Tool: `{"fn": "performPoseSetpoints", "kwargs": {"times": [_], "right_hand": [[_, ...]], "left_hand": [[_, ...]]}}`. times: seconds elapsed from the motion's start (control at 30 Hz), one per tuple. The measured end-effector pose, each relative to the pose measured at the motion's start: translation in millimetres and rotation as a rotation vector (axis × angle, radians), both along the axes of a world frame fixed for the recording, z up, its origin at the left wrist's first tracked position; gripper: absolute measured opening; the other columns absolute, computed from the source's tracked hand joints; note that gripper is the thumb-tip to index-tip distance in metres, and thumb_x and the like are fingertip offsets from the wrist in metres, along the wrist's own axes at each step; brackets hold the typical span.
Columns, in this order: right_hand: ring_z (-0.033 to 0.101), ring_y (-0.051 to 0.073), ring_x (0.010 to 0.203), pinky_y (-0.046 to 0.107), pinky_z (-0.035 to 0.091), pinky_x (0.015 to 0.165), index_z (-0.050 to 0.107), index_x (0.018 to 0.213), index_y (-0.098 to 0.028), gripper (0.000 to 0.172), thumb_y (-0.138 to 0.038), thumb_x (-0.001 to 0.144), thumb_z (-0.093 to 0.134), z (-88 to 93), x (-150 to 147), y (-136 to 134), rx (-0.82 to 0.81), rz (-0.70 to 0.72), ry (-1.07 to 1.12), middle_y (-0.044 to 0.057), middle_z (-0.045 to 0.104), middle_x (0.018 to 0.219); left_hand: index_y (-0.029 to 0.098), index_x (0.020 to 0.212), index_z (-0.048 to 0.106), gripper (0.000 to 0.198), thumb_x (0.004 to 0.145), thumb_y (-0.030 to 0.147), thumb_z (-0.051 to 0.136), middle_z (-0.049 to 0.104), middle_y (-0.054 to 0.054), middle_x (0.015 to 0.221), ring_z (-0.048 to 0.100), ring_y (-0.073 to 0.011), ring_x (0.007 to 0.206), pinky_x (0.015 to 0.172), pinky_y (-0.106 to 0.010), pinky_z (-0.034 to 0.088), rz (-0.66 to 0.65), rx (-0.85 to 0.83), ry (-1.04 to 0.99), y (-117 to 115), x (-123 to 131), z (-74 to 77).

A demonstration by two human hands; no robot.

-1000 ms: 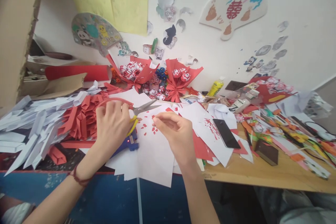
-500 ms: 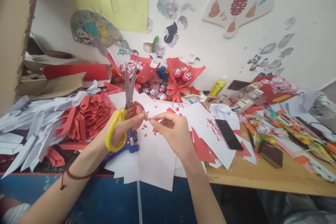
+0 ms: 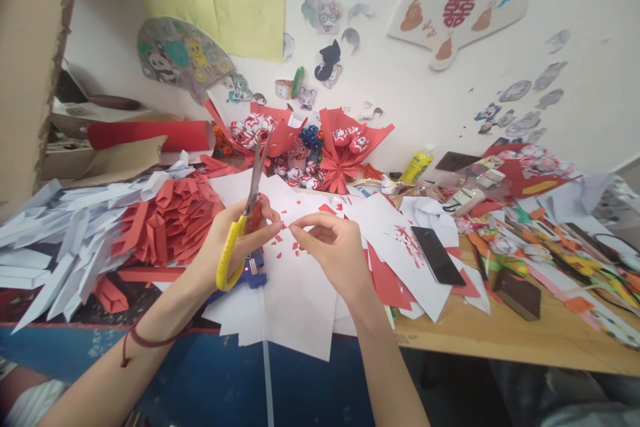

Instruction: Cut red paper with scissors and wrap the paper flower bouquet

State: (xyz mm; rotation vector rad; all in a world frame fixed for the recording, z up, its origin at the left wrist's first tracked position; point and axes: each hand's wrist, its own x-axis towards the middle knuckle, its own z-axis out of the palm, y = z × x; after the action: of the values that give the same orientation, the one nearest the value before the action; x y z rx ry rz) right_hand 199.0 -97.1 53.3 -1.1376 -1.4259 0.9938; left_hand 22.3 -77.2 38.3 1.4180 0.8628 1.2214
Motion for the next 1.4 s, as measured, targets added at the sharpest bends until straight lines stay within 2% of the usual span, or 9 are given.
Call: {"fn": "performPoseSetpoints", "kwargs": {"times": [0.2, 0.5, 0.63, 1.0, 1.23, 1.4], "right_hand": [[0.064, 0.012, 0.067, 0.025, 0.054, 0.060, 0.074, 0.084, -0.020, 0.012, -0.032, 0.080, 0.073, 2.4, 0, -3, 0.062, 0.024, -0.086, 0.003, 0.071, 0.089], [0.063, 0.011, 0.061, 0.025, 0.054, 0.059, 0.072, 0.082, -0.019, 0.008, -0.028, 0.080, 0.071, 1.9, 0, -3, 0.074, 0.017, -0.111, 0.002, 0.070, 0.081], [0.065, 0.014, 0.067, 0.027, 0.055, 0.060, 0.071, 0.081, -0.020, 0.009, -0.028, 0.080, 0.072, -2.2, 0, -1, 0.082, 0.020, -0.106, 0.003, 0.071, 0.085], [0.064, 0.013, 0.060, 0.027, 0.053, 0.058, 0.071, 0.080, -0.020, 0.011, -0.031, 0.080, 0.072, -1.9, -2, -2, 0.096, 0.011, -0.103, 0.002, 0.069, 0.079], [0.065, 0.015, 0.067, 0.029, 0.055, 0.060, 0.072, 0.084, -0.020, 0.014, -0.033, 0.079, 0.072, -6.0, 0, -1, 0.072, 0.009, -0.090, 0.004, 0.071, 0.086], [0.063, 0.014, 0.063, 0.028, 0.053, 0.058, 0.071, 0.082, -0.020, 0.012, -0.031, 0.079, 0.072, -5.2, -2, -1, 0.102, -0.003, -0.125, 0.003, 0.070, 0.083]], "left_hand": [[0.019, 0.085, 0.054, 0.027, 0.078, 0.036, 0.074, 0.058, 0.001, 0.080, 0.051, -0.0075, 0.063, 0.054, -0.019, 0.036, 0.035, 0.038, 0.057, 0, 0, -1.7], [0.019, 0.086, 0.053, 0.030, 0.077, 0.039, 0.074, 0.058, 0.002, 0.077, 0.050, -0.0069, 0.058, 0.052, -0.020, 0.038, 0.047, 0.023, 0.068, -1, 0, -0.2], [0.018, 0.085, 0.054, 0.031, 0.076, 0.040, 0.074, 0.057, 0.002, 0.074, 0.048, -0.0065, 0.057, 0.050, -0.019, 0.036, 0.061, 0.024, 0.091, -2, 0, 0.7], [0.018, 0.086, 0.054, 0.029, 0.077, 0.037, 0.074, 0.060, 0.001, 0.079, 0.050, -0.0072, 0.058, 0.052, -0.020, 0.038, 0.052, 0.040, 0.071, -3, -1, 1.2], [0.017, 0.084, 0.053, 0.029, 0.078, 0.038, 0.073, 0.053, 0.005, 0.067, 0.043, -0.0050, 0.051, 0.047, -0.018, 0.034, 0.085, 0.048, 0.122, -7, 0, 6.6], [0.017, 0.084, 0.053, 0.029, 0.077, 0.037, 0.073, 0.055, 0.004, 0.071, 0.044, -0.0046, 0.051, 0.046, -0.018, 0.034, 0.086, 0.050, 0.108, -8, 1, 6.1]]}}
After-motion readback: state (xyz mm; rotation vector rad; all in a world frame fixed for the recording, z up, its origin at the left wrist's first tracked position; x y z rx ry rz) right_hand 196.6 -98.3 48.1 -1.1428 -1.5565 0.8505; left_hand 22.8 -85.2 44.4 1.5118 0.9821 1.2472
